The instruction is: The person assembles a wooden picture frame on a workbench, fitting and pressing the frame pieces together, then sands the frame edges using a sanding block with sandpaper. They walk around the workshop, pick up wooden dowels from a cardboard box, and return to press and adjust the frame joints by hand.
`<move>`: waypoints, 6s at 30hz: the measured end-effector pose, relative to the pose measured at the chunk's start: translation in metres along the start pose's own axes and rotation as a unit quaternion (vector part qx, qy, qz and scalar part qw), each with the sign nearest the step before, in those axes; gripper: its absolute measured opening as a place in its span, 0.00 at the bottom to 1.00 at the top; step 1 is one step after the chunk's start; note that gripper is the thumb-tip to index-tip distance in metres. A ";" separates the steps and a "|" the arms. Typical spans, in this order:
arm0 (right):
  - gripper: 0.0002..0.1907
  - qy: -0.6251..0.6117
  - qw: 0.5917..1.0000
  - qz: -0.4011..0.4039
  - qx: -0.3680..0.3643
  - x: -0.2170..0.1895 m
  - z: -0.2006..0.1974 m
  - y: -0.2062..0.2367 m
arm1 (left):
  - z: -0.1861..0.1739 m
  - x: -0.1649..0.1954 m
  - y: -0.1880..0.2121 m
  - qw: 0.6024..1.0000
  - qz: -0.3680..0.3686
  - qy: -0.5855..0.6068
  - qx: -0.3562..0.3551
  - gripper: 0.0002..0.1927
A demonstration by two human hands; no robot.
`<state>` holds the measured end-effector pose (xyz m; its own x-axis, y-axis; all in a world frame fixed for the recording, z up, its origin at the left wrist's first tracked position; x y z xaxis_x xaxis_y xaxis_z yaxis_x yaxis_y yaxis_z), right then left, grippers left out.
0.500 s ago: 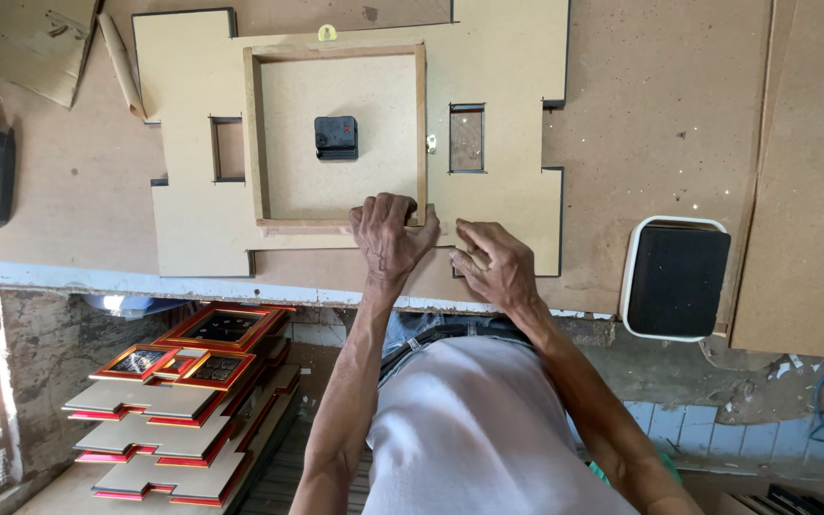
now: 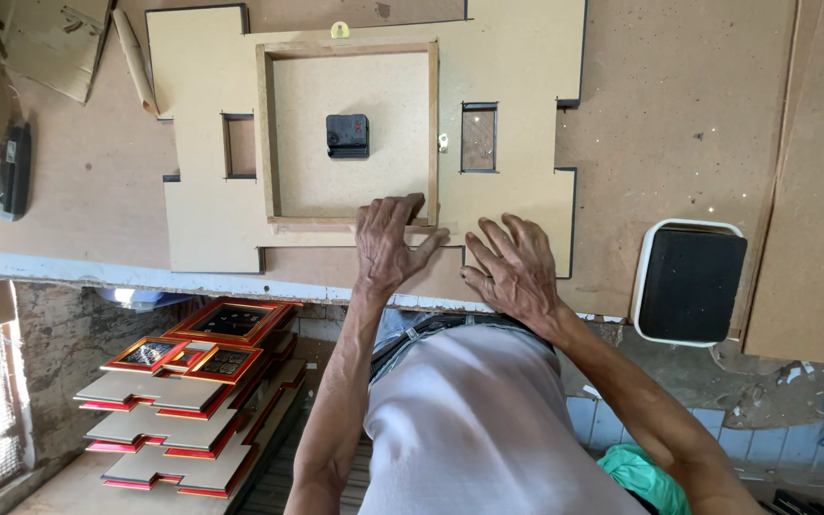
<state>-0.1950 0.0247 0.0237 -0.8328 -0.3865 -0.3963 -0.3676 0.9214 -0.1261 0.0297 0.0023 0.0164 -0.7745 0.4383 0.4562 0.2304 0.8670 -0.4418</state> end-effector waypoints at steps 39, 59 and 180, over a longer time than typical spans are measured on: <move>0.51 0.192 0.971 0.141 0.016 0.065 0.016 -0.031 | 0.014 -0.008 0.003 0.994 0.080 -0.015 0.079 0.14; 0.33 -0.097 0.847 0.516 -0.077 -0.179 0.072 0.042 | -0.167 -0.383 -0.145 0.978 0.019 -0.197 0.067 0.21; 0.29 0.176 0.906 0.360 0.139 0.130 -0.047 0.175 | 0.252 0.208 -0.114 0.834 0.198 0.440 -0.267 0.15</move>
<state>-0.3867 0.1335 -0.0070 -0.9137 0.3743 -0.1584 0.4004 0.8958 -0.1931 -0.3060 -0.0651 -0.0329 0.1036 0.5153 0.8507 0.7771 0.4920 -0.3926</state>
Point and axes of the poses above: each hand's wrist, its own y-axis away from the middle knuckle, its own z-axis out of the palm, x = y × z, the point moved 1 cm from there along -y, towards the middle knuckle, and after that the axes turned 10 degrees about z, right-handed, at the moved point
